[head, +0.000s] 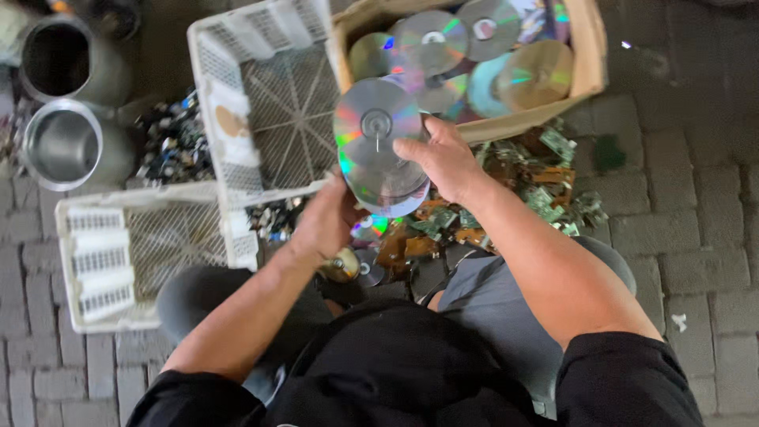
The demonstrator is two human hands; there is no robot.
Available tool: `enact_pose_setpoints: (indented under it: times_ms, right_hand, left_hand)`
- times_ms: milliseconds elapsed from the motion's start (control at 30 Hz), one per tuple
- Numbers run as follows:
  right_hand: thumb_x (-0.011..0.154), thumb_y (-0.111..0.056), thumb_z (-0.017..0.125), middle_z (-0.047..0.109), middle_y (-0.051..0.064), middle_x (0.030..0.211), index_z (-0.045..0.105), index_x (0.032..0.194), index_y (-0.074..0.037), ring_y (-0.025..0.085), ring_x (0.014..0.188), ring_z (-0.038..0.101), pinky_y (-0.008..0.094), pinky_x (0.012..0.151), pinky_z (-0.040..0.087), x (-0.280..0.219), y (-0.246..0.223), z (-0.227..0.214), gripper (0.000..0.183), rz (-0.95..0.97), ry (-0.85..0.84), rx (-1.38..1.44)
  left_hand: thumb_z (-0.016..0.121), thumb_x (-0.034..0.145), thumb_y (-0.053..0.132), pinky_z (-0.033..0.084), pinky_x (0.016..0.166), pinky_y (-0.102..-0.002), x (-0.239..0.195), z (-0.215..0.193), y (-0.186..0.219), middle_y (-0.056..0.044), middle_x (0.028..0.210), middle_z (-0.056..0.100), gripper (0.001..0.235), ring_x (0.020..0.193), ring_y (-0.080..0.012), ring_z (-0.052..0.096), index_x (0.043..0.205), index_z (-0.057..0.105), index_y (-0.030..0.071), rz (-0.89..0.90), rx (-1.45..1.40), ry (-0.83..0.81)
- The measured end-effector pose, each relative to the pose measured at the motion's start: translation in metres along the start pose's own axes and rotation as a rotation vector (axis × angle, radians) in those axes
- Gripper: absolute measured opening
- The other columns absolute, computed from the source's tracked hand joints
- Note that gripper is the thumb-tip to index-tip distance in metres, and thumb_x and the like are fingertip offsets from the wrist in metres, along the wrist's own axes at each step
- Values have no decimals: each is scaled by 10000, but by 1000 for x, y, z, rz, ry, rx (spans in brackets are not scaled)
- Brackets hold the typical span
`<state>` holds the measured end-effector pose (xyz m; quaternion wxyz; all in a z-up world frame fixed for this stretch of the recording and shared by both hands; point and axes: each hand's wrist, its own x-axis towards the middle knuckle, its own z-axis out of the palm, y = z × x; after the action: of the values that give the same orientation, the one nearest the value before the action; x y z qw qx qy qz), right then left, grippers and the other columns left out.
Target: The person sits on the ground and sorts through a pile of CDs, picking them up one by one and placing them into a cardboard box. The person handles the CDs by hand, occasionally flipping them over before stacking them in the box.
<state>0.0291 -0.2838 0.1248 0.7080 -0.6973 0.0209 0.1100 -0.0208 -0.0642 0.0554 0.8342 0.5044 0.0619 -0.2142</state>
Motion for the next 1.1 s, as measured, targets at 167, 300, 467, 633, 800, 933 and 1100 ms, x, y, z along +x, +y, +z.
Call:
enact_pose_setpoints:
  times_ms: [167, 300, 467, 633, 800, 933, 1100]
  right_hand:
    - [985, -348, 685, 700, 184, 1172, 654, 1227, -52, 332, 1190, 658, 478, 1139, 447, -14, 10, 37, 383, 38, -27, -49]
    - [1027, -285, 672, 523, 243, 1473, 528, 1436, -9, 426, 1358, 515, 554, 1126, 438, -25, 25, 37, 513, -7, -69, 46]
    - [995, -94, 669, 602, 169, 1100, 279, 1572, 14, 84, 615, 567, 237, 599, 565, -29, 4, 27, 705, -46, 19, -122]
    - [988, 1, 666, 584, 131, 984, 473, 1429, 25, 119, 558, 625, 264, 537, 588, -28, 9, 22, 482, -132, 67, -248]
    - [969, -11, 684, 609, 88, 847, 588, 1150, -13, 149, 535, 646, 274, 549, 556, 3, 44, 4, 206, -91, 120, -265]
    - [927, -33, 728, 599, 48, 728, 579, 1020, -73, 141, 536, 628, 287, 569, 528, 23, 58, -11, 180, -36, 185, -57]
    - [975, -74, 703, 616, 40, 896, 599, 1015, -121, 142, 737, 649, 276, 665, 578, 34, 48, -21, 121, 81, 166, -8]
  left_hand:
    - [601, 1039, 334, 589, 873, -672, -8, -20, -48, -92, 1318, 703, 438, 1137, -346, 708, 1459, 535, 230, -15, -255, 203]
    - [679, 1010, 188, 595, 956, -570, -12, 12, -20, -138, 1149, 766, 227, 1043, -313, 745, 1229, 668, 131, 66, -376, 256]
    - [783, 930, 125, 662, 780, -490, -10, 18, -14, -111, 830, 746, 105, 800, -268, 769, 1004, 738, 66, 142, -290, 262]
    - [815, 884, 68, 654, 718, -416, 3, 2, -39, -81, 781, 741, 124, 702, -205, 748, 987, 746, 73, 96, -329, 272]
    - [811, 874, 25, 671, 736, -456, 9, -3, -32, -110, 826, 754, 201, 737, -245, 765, 1050, 719, 57, 13, -413, 263]
    - [798, 859, -4, 670, 740, -440, 15, -9, -24, -101, 837, 743, 229, 761, -242, 769, 1065, 724, 62, 25, -392, 251]
    - [787, 853, -31, 663, 791, -489, 28, -23, -37, -169, 934, 772, 243, 841, -309, 786, 1077, 716, 32, 40, -427, 277]
